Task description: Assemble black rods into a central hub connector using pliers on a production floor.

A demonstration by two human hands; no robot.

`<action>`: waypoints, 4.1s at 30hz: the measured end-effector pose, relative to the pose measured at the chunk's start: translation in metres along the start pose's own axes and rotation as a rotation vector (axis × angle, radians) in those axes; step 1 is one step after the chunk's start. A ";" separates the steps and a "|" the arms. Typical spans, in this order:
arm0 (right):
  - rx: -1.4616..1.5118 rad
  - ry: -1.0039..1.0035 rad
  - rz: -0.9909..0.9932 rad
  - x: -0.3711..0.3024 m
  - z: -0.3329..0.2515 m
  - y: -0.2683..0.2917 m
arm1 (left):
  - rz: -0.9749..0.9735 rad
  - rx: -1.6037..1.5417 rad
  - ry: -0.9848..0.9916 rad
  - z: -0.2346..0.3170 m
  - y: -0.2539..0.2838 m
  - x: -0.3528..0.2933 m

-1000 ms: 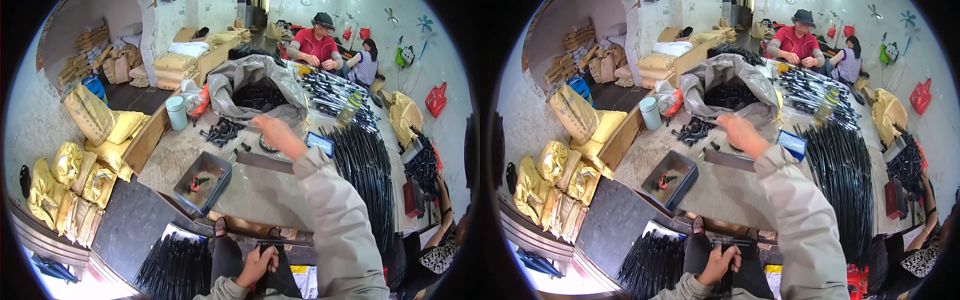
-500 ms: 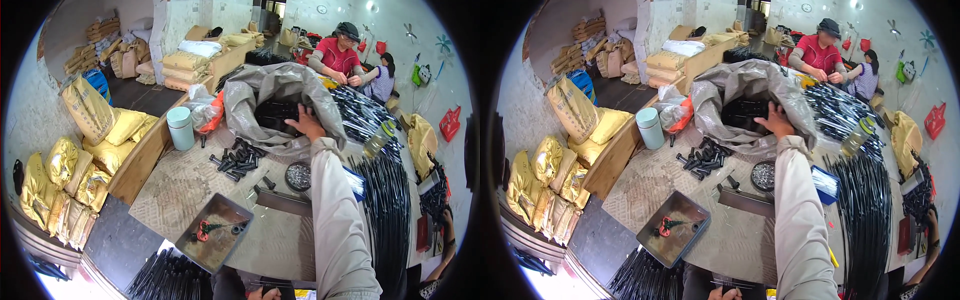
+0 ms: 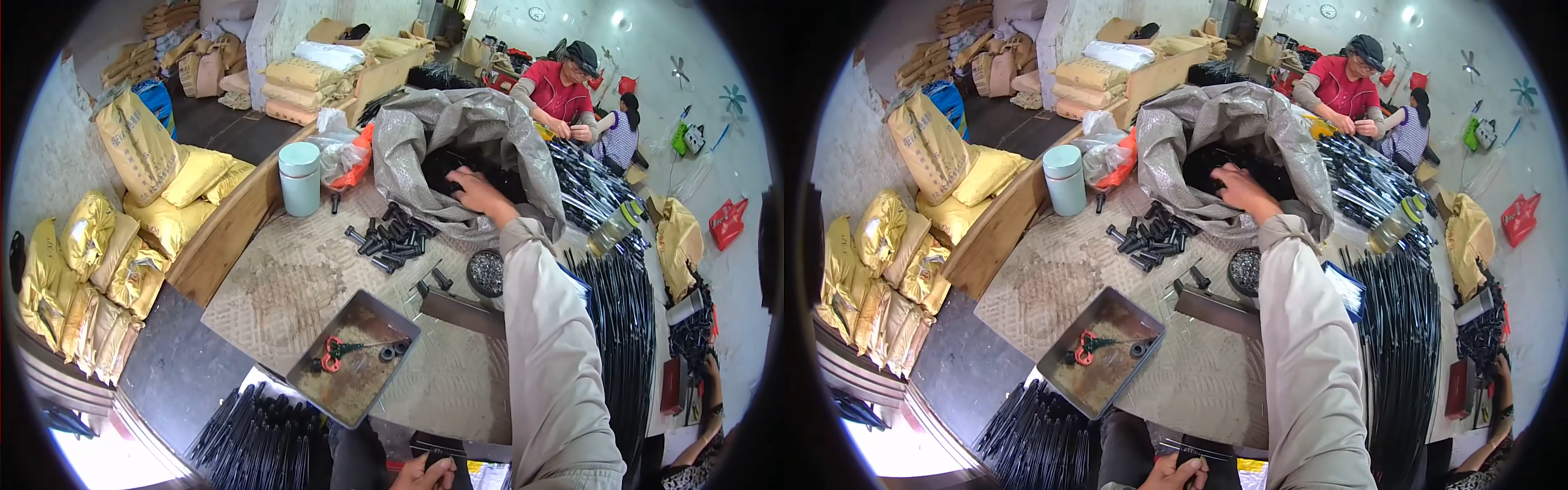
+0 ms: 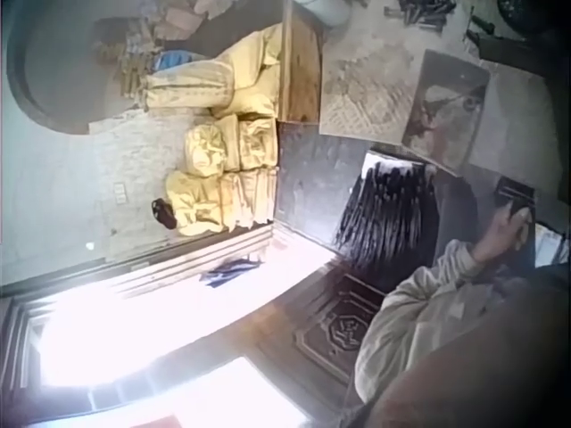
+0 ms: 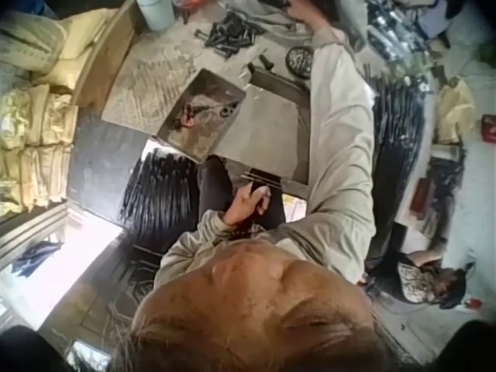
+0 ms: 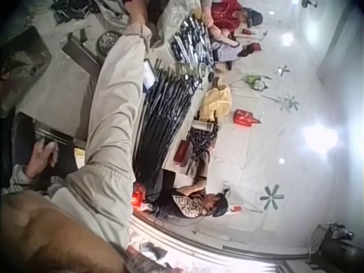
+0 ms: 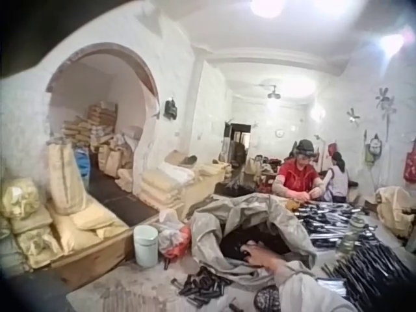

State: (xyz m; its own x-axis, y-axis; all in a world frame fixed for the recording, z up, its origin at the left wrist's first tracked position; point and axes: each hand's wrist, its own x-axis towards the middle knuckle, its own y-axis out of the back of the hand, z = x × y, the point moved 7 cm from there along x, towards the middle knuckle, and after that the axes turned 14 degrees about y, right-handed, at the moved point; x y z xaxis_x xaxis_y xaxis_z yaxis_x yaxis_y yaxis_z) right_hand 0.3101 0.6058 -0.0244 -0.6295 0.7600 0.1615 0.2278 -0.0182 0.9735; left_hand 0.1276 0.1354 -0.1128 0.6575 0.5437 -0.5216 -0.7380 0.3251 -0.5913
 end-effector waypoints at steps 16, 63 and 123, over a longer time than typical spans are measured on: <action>0.189 0.172 0.081 -0.087 -0.168 0.057 | 0.055 0.098 -0.084 -0.016 -0.005 -0.003; 1.519 -0.338 0.474 -0.353 -0.333 -0.013 | 0.049 0.017 -0.259 -0.039 -0.067 -0.040; 1.626 -0.361 1.075 -0.400 -0.364 -0.025 | 0.192 0.052 -0.500 -0.038 -0.067 -0.063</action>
State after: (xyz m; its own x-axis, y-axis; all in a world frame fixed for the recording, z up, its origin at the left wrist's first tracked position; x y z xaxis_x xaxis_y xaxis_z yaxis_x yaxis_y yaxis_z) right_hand 0.2860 0.0661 -0.0543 0.3108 0.9197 0.2400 0.8199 -0.1316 -0.5572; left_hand 0.1413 0.0500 -0.0633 0.3669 0.8950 -0.2535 -0.8528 0.2148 -0.4760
